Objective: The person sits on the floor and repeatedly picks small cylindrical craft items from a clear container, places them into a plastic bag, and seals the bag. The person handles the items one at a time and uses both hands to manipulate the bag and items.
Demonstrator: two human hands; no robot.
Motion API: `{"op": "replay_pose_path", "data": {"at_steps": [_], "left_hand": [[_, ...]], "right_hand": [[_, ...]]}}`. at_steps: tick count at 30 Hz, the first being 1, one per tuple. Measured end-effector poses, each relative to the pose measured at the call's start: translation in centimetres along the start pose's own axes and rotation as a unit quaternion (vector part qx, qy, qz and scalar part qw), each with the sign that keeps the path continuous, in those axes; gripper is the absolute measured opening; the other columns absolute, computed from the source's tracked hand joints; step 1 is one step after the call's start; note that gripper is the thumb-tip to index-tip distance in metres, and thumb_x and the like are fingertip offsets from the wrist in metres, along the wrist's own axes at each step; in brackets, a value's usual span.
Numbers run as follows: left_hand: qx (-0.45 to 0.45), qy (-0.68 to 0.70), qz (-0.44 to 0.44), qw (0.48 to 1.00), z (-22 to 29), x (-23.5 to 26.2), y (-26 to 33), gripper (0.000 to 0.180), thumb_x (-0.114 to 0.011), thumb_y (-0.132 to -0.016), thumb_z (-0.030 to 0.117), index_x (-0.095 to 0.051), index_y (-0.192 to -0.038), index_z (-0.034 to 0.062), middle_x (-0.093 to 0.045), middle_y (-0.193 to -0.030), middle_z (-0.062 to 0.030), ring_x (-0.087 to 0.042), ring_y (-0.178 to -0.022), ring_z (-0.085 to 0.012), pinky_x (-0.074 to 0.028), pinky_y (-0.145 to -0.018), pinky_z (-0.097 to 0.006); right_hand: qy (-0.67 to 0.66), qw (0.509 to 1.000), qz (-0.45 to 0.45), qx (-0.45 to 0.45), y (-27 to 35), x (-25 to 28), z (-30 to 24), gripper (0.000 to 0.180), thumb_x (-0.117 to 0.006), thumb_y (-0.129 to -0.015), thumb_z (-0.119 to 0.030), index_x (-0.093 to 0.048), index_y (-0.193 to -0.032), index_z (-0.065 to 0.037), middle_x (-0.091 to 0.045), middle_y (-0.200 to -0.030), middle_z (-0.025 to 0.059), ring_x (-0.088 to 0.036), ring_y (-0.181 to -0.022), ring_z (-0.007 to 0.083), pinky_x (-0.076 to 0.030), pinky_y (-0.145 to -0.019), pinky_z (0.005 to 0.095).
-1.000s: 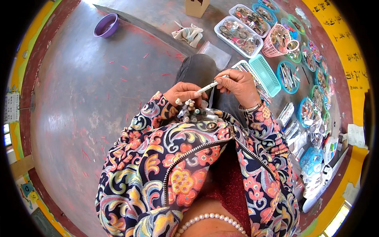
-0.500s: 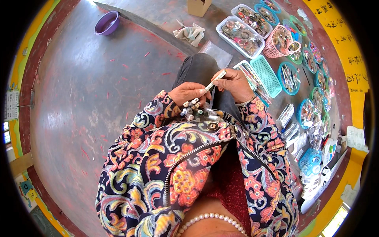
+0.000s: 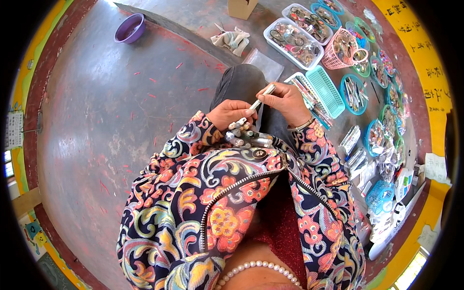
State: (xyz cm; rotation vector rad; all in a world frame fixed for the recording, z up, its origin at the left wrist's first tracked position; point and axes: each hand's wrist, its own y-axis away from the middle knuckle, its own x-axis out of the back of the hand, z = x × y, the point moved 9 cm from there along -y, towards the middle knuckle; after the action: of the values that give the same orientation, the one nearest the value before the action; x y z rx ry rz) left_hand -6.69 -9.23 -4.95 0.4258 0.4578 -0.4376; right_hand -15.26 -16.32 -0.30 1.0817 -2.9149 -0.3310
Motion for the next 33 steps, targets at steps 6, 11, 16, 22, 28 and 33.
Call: {"op": "replay_pose_path", "data": {"at_steps": [6, 11, 16, 22, 28, 33], "left_hand": [[0.002, -0.023, -0.016, 1.0, -0.1, -0.2, -0.2, 0.025, -0.047, -0.092, 0.022, -0.059, -0.092, 0.0, -0.06, -0.07, -0.004, -0.056, -0.065, -0.0095, -0.044, -0.059, -0.021], [0.021, -0.007, -0.039, 0.999, -0.3, -0.3, 0.0, 0.025, -0.046, -0.092, 0.021, -0.058, -0.091, -0.0005, -0.06, -0.07, -0.0052, -0.056, -0.064, -0.01, -0.044, -0.058, -0.022], [0.015, 0.011, -0.047, 0.999, -0.3, -0.5, 0.1, 0.024, -0.047, -0.092, 0.02, -0.058, -0.093, -0.0007, -0.06, -0.073, -0.0031, -0.055, -0.067, -0.0068, -0.044, -0.061, -0.019], [0.023, 0.027, -0.064, 0.997, -0.5, -0.5, 0.3, 0.024, -0.046, -0.092, 0.02, -0.058, -0.094, -0.0009, -0.061, -0.073, -0.004, -0.055, -0.066, -0.0068, -0.044, -0.06, -0.019], [0.015, 0.01, -0.048, 0.999, -0.6, -0.3, -0.1, 0.025, -0.045, -0.092, 0.021, -0.058, -0.093, -0.0007, -0.06, -0.073, -0.0038, -0.055, -0.065, -0.0064, -0.044, -0.059, -0.019], [0.009, 0.011, -0.056, 0.998, 0.0, -1.0, 0.5, 0.026, -0.045, -0.093, 0.022, -0.057, -0.093, -0.0003, -0.06, -0.073, -0.0035, -0.055, -0.066, -0.0063, -0.044, -0.059, -0.019]], "right_hand": [[0.015, 0.999, -0.024, 0.034, 0.3, -0.3, -1.4, 0.019, -0.065, -0.079, -0.014, -0.062, -0.091, 0.0, -0.059, -0.086, 0.0018, -0.053, -0.072, 0.0054, -0.045, -0.059, 0.0199], [-0.035, 0.996, -0.087, -0.009, 0.3, -0.3, -0.6, 0.019, -0.063, -0.079, -0.011, -0.062, -0.095, -0.002, -0.058, -0.089, 0.0012, -0.051, -0.078, 0.0057, -0.041, -0.068, 0.0205], [-0.004, 0.999, -0.046, -0.019, 0.0, 0.1, 0.6, 0.016, -0.065, -0.077, -0.01, -0.063, -0.092, -0.002, -0.057, -0.087, 0.0017, -0.052, -0.079, 0.0071, -0.041, -0.069, 0.0208], [-0.021, 0.992, -0.122, 0.028, -0.4, -1.0, -1.3, 0.014, -0.067, -0.076, -0.01, -0.062, -0.087, -0.002, -0.056, -0.088, 0.0017, -0.052, -0.081, 0.0077, -0.041, -0.073, 0.0199], [0.104, 0.993, -0.025, -0.053, -0.3, 0.4, 0.6, 0.013, -0.065, -0.077, -0.007, -0.063, -0.089, -0.002, -0.055, -0.091, 0.001, -0.052, -0.085, 0.0086, -0.041, -0.075, 0.0222], [-0.027, 0.995, -0.098, 0.0, 0.6, -1.3, -2.3, 0.018, -0.065, -0.076, -0.007, -0.063, -0.093, -0.001, -0.057, -0.09, 0.0021, -0.052, -0.084, 0.008, -0.042, -0.074, 0.0223]]}}
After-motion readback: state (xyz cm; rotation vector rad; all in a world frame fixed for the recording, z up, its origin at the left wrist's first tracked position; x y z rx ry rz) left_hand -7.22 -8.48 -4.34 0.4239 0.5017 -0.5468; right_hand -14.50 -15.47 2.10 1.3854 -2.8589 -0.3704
